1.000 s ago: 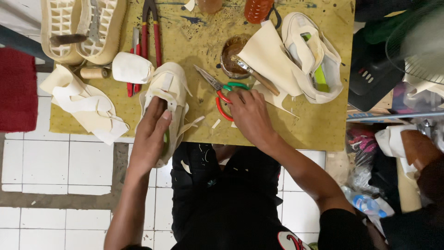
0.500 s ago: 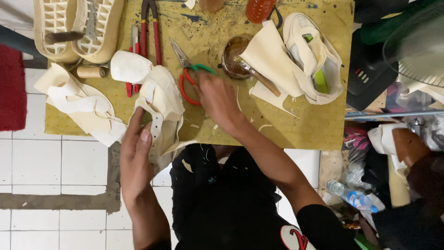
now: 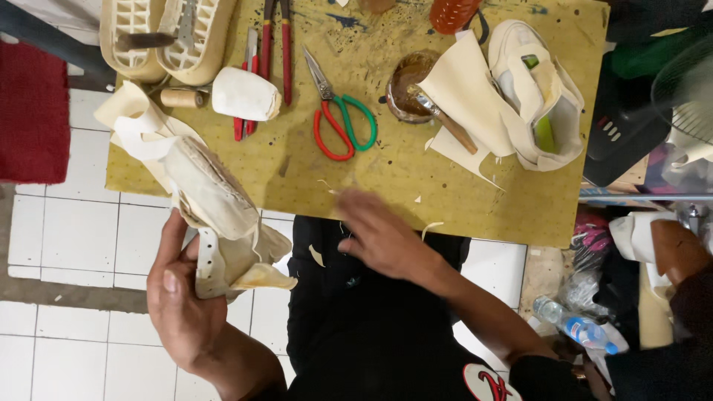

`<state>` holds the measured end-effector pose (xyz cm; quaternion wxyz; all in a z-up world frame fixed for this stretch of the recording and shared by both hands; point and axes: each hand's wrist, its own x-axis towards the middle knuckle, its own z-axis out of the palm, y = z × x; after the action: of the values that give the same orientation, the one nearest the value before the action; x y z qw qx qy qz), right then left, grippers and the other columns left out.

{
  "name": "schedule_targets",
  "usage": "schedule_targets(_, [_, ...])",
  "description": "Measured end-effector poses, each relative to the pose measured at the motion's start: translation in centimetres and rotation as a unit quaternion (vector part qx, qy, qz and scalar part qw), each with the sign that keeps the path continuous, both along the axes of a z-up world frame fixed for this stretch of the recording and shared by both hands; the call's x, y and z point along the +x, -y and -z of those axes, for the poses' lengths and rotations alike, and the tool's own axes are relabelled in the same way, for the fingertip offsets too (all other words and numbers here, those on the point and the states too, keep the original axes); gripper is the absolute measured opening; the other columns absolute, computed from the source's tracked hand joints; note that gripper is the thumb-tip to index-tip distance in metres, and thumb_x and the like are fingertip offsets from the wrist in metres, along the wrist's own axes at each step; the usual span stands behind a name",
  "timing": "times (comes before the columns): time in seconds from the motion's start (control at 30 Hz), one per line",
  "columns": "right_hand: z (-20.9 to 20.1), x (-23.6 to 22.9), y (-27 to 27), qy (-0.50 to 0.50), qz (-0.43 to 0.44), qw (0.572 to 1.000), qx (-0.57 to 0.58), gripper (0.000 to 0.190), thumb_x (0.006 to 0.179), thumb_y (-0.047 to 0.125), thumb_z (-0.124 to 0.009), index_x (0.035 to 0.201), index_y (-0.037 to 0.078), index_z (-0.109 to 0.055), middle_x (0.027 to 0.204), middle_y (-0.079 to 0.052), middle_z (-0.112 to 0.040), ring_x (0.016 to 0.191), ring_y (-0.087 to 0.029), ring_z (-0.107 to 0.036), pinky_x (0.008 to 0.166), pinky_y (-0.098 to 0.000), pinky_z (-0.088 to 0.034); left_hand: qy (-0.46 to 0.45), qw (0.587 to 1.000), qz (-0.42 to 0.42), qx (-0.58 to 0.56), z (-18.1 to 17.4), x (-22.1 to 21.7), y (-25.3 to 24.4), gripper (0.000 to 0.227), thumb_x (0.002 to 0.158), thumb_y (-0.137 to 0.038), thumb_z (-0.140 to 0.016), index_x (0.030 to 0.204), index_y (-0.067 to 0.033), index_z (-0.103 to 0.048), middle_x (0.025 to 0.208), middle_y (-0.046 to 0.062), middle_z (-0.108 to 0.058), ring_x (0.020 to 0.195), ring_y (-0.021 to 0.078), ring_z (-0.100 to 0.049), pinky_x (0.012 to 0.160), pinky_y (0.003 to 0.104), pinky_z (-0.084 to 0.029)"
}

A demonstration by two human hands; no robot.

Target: The person applies glue to the sole and edges of a shoe using a brush. They repeatedly dip the brush into a container of adhesive and spread it across the shoe's surface.

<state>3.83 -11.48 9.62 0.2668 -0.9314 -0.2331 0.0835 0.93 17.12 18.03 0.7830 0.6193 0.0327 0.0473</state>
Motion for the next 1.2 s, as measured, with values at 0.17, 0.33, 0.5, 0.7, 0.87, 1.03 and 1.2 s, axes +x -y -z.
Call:
schedule_targets(0.17, [1.2,1.4,-1.1,0.088,0.001,0.985,0.147,0.045,0.111,0.027,-0.044,0.145,0.0,-0.051,0.152,-0.024,-0.052,0.145,-0.041,-0.047,0.12,-0.0549,-0.043,0.013,1.0,-0.018,-0.014,-0.6,-1.2,0.0,0.106,0.099,-0.06,-0.057,0.162,0.0182,-0.022,0.119,0.027,-0.066,0.1,0.0194,-0.063,0.08,0.025,-0.046])
schedule_targets(0.33, [1.9,-0.6,-4.5,0.066,-0.172,0.981,0.054,0.065,0.106,0.051,-0.041,0.144,-0.001,-0.051,0.145,-0.024,-0.054,0.139,-0.044,-0.048,0.117,-0.0583,-0.036,0.009,0.999,-0.03,0.04,-0.7,-1.7,0.2,0.106,0.1,-0.063,-0.05,0.161,0.0185,-0.023,0.105,0.02,-0.063,0.091,0.0171,-0.048,0.085,0.029,-0.035])
schedule_targets(0.5, [0.1,-2.9,-1.9,-0.076,-0.287,0.935,0.193,0.053,0.111,0.036,-0.038,0.143,-0.003,-0.053,0.144,-0.022,-0.06,0.134,-0.037,-0.058,0.113,-0.0478,-0.047,0.021,0.998,-0.026,-0.052,1.8,-2.4,-0.4,0.09,0.105,-0.046,-0.056,0.165,0.0112,-0.022,0.115,0.017,-0.069,0.077,0.0135,-0.058,0.072,0.029,-0.053])
schedule_targets(0.7, [0.5,-3.2,5.6,0.064,0.149,0.986,-0.045,0.067,0.11,0.048,-0.031,0.162,0.005,-0.028,0.167,-0.019,-0.032,0.157,-0.038,-0.024,0.126,-0.0528,-0.02,-0.038,0.994,0.021,-0.1,3.9,-0.2,1.4,0.093,0.099,-0.048,-0.063,0.163,0.0088,-0.028,0.126,0.019,-0.069,0.105,0.0183,-0.067,0.089,0.033,-0.054])
schedule_targets(0.87, [-1.6,-5.6,3.5,-0.088,-0.037,0.961,0.26,0.039,0.103,0.023,-0.054,0.138,0.009,-0.067,0.136,-0.017,-0.068,0.127,-0.037,-0.063,0.102,-0.0479,-0.053,-0.043,0.982,0.077,-0.168,8.8,4.3,4.4,0.095,0.093,-0.051,-0.056,0.158,0.0093,-0.021,0.129,0.031,-0.064,0.109,0.0399,-0.069,0.087,0.059,-0.058])
schedule_targets(1.03, [1.6,1.2,5.8,0.148,0.161,0.975,0.05,0.043,0.104,0.019,-0.058,0.144,0.003,-0.059,0.146,-0.022,-0.057,0.134,-0.037,-0.057,0.106,-0.0468,-0.049,-0.121,0.969,0.101,-0.192,5.2,8.0,8.6,0.097,0.093,-0.052,-0.061,0.159,0.0067,-0.021,0.147,0.046,-0.039,0.135,0.0629,-0.041,0.107,0.072,-0.039])
schedule_targets(1.2, [-0.1,1.2,4.7,0.177,0.187,0.965,-0.046,0.041,0.108,0.018,-0.056,0.144,-0.001,-0.059,0.143,-0.024,-0.06,0.136,-0.039,-0.055,0.114,-0.0572,-0.034,-0.123,0.969,0.135,-0.169,3.4,8.8,11.3,0.088,0.098,-0.04,-0.058,0.158,0.0109,-0.017,0.15,0.049,-0.032,0.139,0.064,-0.033,0.111,0.069,-0.034])
